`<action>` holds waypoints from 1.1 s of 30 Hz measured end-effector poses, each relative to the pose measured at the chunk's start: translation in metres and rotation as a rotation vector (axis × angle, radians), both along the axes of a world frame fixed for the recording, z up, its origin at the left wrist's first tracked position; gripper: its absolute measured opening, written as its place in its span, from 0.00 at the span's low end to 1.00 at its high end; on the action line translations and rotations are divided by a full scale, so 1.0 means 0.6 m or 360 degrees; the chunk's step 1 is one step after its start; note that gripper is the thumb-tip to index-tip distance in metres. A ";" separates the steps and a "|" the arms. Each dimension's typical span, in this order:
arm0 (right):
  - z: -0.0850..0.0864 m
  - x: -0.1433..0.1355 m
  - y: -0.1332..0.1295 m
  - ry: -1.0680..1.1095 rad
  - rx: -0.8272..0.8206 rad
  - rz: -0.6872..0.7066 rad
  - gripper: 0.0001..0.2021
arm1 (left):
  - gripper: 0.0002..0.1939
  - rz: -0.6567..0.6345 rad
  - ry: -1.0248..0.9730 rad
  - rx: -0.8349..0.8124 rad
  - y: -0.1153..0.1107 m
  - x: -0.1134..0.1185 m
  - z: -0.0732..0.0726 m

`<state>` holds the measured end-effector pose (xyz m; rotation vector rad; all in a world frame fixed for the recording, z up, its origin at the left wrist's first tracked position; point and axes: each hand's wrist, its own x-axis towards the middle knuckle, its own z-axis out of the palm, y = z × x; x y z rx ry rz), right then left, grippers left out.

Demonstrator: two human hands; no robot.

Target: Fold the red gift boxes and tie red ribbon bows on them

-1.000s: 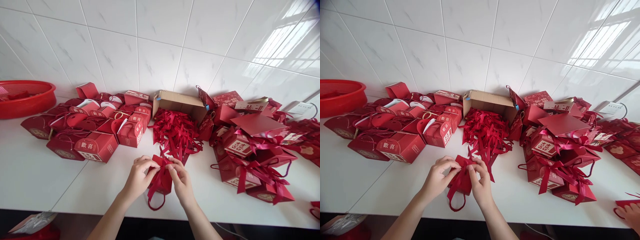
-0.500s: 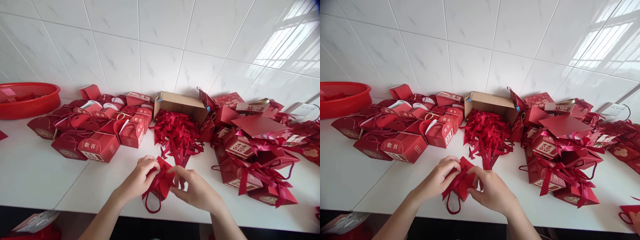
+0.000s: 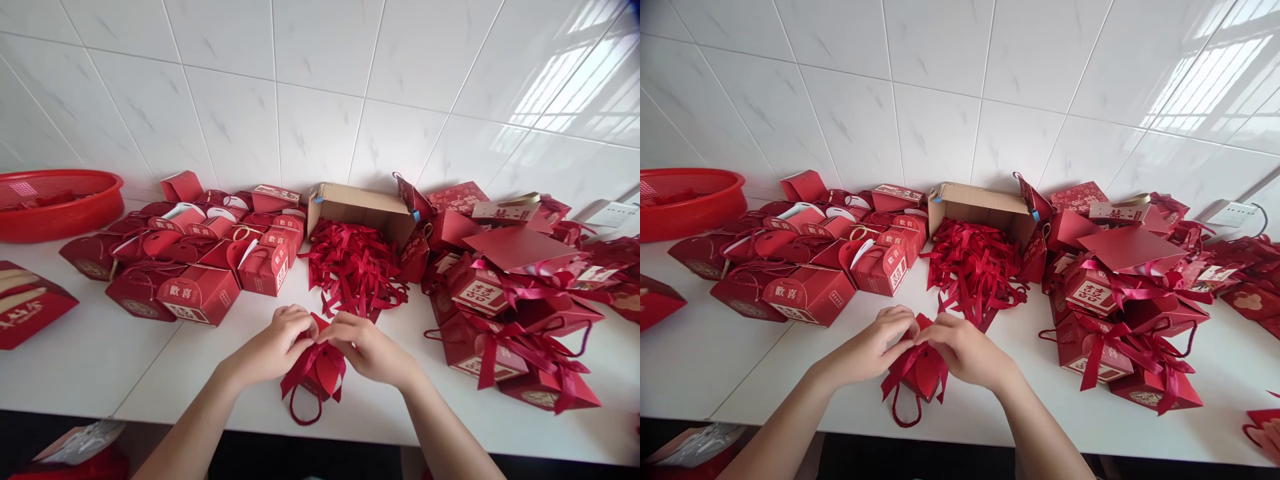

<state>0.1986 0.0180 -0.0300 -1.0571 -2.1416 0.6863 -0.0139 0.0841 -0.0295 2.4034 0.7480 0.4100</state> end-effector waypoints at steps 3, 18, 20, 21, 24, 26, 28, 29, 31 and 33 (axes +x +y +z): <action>-0.016 -0.006 -0.010 -0.0318 0.0069 0.0000 0.24 | 0.08 -0.0079 0.0078 -0.0010 0.017 -0.001 0.003; -0.038 -0.013 -0.019 -0.0389 0.0002 -0.0060 0.26 | 0.01 -0.0169 0.0237 -0.0151 0.034 -0.004 0.022; -0.037 -0.014 -0.018 -0.0368 -0.0016 -0.0051 0.26 | 0.01 -0.0158 0.0268 -0.0193 0.033 -0.006 0.024; -0.037 -0.014 -0.017 -0.0363 -0.0024 -0.0049 0.26 | 0.01 -0.0167 0.0272 -0.0221 0.033 -0.006 0.024; -0.039 -0.013 -0.016 -0.0331 -0.0025 -0.0054 0.26 | 0.01 -0.0280 0.0194 -0.0338 0.035 -0.007 0.023; -0.043 -0.013 -0.015 -0.0281 -0.0005 -0.0045 0.25 | 0.02 -0.0365 0.0077 -0.0419 0.038 -0.006 0.019; -0.048 -0.012 -0.014 -0.0227 0.0026 -0.0034 0.25 | 0.04 -0.0403 -0.0021 -0.0476 0.041 -0.005 0.015; -0.050 -0.012 -0.014 -0.0207 0.0043 -0.0034 0.25 | 0.06 -0.0403 -0.0050 -0.0492 0.042 -0.004 0.013; -0.052 -0.012 -0.014 -0.0195 0.0063 -0.0047 0.24 | 0.09 -0.0357 -0.0096 -0.0485 0.045 -0.001 0.009; -0.052 -0.011 -0.015 -0.0207 0.0055 -0.0063 0.24 | 0.12 -0.0257 -0.0118 -0.0440 0.048 0.000 0.005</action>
